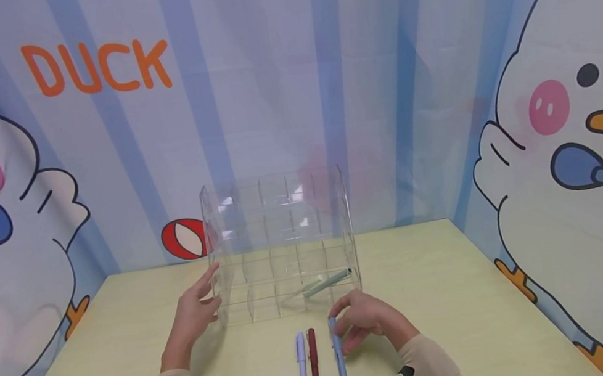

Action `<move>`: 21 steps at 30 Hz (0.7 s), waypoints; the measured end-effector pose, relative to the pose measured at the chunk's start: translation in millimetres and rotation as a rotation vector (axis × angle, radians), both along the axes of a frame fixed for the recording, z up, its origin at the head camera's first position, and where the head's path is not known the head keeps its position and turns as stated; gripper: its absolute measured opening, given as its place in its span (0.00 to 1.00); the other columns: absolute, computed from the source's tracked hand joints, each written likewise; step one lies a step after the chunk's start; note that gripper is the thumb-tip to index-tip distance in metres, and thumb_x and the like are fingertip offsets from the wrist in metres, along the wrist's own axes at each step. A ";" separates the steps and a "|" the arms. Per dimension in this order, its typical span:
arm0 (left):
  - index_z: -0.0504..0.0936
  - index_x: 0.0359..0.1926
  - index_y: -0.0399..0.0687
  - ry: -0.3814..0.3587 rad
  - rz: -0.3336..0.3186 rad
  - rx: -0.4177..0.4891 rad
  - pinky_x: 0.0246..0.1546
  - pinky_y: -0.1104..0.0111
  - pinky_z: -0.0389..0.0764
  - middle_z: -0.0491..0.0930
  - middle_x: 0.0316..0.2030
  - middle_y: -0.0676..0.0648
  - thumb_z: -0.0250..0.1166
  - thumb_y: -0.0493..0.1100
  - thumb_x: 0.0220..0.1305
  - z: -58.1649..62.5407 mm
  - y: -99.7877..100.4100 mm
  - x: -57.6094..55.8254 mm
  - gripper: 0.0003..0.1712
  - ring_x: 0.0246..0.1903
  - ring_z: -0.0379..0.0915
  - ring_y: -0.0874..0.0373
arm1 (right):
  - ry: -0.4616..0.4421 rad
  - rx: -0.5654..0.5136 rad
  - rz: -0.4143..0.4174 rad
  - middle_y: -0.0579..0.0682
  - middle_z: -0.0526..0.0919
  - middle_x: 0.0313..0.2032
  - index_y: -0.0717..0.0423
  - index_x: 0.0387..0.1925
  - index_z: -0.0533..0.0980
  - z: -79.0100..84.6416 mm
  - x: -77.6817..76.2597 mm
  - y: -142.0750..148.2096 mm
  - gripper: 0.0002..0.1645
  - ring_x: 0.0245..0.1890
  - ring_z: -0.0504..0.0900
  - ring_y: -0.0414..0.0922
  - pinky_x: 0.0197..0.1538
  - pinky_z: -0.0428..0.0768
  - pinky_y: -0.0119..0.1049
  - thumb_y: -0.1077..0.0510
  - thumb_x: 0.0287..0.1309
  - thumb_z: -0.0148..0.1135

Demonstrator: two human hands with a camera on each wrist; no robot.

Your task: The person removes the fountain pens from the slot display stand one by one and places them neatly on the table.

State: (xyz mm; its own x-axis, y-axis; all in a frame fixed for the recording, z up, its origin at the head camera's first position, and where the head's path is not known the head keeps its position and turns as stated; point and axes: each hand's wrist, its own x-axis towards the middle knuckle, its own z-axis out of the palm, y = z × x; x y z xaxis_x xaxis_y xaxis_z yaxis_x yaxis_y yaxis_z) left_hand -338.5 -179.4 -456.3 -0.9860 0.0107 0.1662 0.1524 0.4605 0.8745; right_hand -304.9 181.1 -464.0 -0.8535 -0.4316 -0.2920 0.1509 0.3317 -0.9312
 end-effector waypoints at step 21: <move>0.62 0.76 0.65 0.010 0.001 -0.004 0.31 0.64 0.82 0.64 0.70 0.32 0.60 0.24 0.64 -1.1 -0.8 -1.1 0.46 0.56 0.75 0.33 | 0.044 0.002 -0.014 0.62 0.85 0.27 0.72 0.50 0.77 -9.5 1.0 -8.4 0.20 0.23 0.87 0.52 0.28 0.84 0.41 0.72 0.53 0.67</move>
State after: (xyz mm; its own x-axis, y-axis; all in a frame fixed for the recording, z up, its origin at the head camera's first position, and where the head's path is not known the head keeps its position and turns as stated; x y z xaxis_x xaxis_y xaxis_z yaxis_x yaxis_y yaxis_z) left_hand -339.6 -180.2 -457.4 -0.9844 0.0103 0.1757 0.1604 0.4638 0.8713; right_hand -303.9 172.7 -473.4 -0.8716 -0.4187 -0.2548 0.1142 0.3321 -0.9363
